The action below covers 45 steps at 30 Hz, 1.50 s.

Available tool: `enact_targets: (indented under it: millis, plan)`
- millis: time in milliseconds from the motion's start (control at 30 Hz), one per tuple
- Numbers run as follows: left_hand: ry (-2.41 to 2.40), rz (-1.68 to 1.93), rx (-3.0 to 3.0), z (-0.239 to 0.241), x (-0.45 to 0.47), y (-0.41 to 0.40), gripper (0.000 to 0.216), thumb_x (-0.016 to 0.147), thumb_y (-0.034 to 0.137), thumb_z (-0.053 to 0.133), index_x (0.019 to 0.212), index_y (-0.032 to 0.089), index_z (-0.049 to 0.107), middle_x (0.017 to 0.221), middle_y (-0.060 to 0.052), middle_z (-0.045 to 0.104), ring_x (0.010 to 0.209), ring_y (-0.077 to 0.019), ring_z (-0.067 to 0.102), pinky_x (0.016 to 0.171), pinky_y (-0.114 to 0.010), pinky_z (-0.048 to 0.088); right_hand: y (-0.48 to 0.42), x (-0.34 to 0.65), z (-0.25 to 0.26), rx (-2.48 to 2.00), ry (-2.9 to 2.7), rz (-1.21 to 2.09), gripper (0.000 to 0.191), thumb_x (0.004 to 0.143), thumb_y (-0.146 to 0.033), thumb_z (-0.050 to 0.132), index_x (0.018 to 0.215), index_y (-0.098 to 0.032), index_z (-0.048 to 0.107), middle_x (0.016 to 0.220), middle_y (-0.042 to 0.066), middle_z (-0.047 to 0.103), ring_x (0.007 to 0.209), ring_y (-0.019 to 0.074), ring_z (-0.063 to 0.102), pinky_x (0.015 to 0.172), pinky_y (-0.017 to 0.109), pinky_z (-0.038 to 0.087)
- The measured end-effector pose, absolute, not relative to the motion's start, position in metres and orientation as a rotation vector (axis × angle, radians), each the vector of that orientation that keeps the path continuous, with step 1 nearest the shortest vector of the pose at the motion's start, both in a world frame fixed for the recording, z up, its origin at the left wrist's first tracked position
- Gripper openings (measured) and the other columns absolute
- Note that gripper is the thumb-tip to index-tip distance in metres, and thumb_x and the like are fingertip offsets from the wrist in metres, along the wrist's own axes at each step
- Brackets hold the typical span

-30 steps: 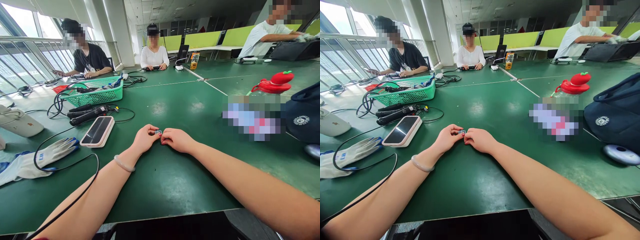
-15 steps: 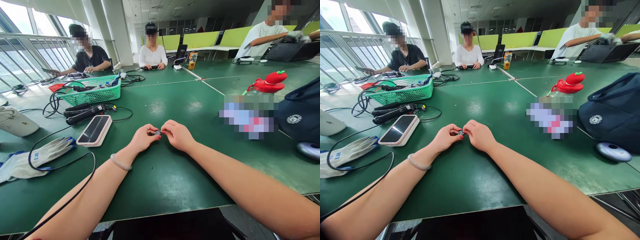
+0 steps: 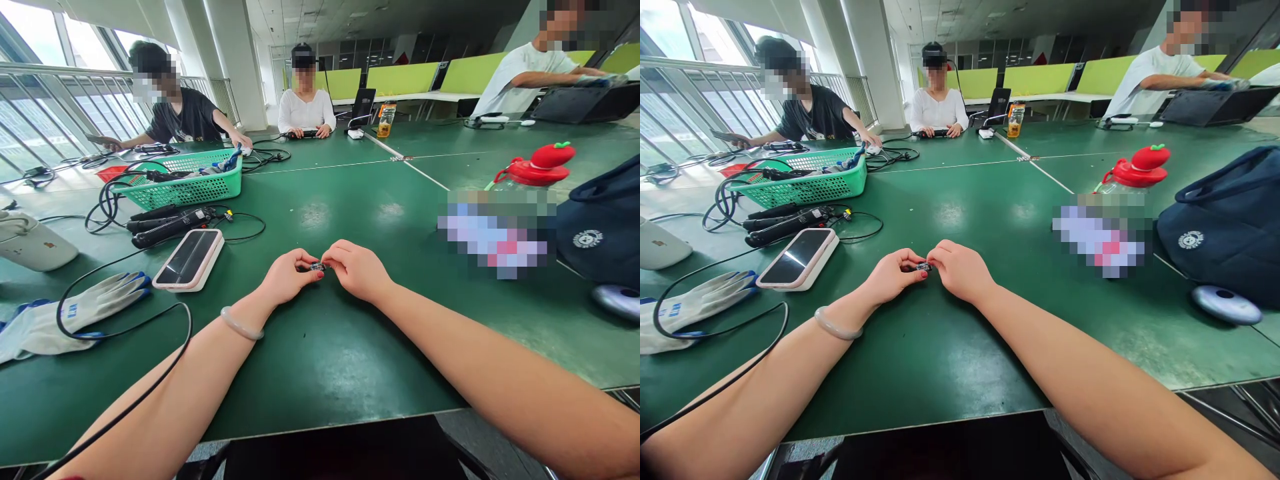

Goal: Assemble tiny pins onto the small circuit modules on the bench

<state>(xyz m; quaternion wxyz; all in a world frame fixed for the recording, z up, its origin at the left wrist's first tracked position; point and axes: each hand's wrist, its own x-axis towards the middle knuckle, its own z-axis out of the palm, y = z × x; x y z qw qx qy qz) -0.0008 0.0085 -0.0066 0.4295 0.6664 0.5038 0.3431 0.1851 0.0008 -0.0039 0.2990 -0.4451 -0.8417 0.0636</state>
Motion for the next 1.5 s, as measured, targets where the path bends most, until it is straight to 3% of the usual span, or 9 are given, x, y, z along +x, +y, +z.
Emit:
enact_targets:
  millis: [267, 467, 933, 1167, 1500]
  plan:
    - [1.149, 0.986, 1.413, 0.0, 0.0, 0.007, 0.036, 0.067, 0.041, 0.075, 0.086, 0.015, 0.059, 0.085, -0.007, 0.072, 0.085, -0.0173, 0.065, 0.086, -0.034, 0.045, 0.011, 0.197, -0.009, -1.526, -2.206, 0.365, 0.012, 0.085, -0.028, 0.065, 0.093, -0.02, 0.067, 0.093, 0.003, 0.064, 0.082, 0.0163, 0.058, 0.069, 0.027, 0.042]
    - [1.22, 0.903, 1.58, -0.01, -0.001, 0.009, 0.036, 0.065, 0.039, 0.076, 0.088, 0.016, 0.061, 0.082, -0.005, 0.071, 0.076, -0.0165, 0.063, 0.076, -0.032, 0.046, 0.011, 0.195, -0.007, -1.547, -2.302, 0.371, 0.014, 0.088, -0.024, 0.059, 0.076, -0.018, 0.065, 0.084, 0.003, 0.062, 0.077, 0.0154, 0.055, 0.065, 0.026, 0.038]
    - [1.247, 0.86, 1.657, -0.009, -0.001, 0.008, 0.034, 0.065, 0.038, 0.076, 0.088, 0.017, 0.063, 0.083, -0.005, 0.071, 0.079, -0.0177, 0.065, 0.075, -0.032, 0.047, 0.007, 0.198, -0.004, -1.429, -2.342, 0.463, 0.018, 0.087, -0.032, 0.059, 0.076, -0.02, 0.067, 0.076, 0.001, 0.063, 0.07, 0.0133, 0.054, 0.061, 0.025, 0.036]
    - [1.295, 0.837, 1.723, -0.006, -0.001, 0.007, 0.032, 0.065, 0.036, 0.076, 0.088, 0.018, 0.064, 0.084, -0.005, 0.071, 0.08, -0.019, 0.065, 0.076, -0.033, 0.047, 0.009, 0.211, -0.004, -1.521, -2.276, 0.451, 0.003, 0.083, -0.021, 0.063, 0.084, -0.021, 0.066, 0.081, -0.001, 0.064, 0.074, 0.013, 0.055, 0.066, 0.025, 0.039]
    - [1.314, 0.786, 1.796, -0.01, -0.002, 0.008, 0.032, 0.065, 0.039, 0.075, 0.089, 0.02, 0.066, 0.088, -0.005, 0.071, 0.084, -0.0201, 0.065, 0.079, -0.034, 0.047, 0.009, 0.211, -0.003, -1.606, -2.296, 0.356, 0.014, 0.085, -0.019, 0.059, 0.08, -0.022, 0.071, 0.088, 0.002, 0.067, 0.081, 0.0167, 0.059, 0.068, 0.028, 0.041]
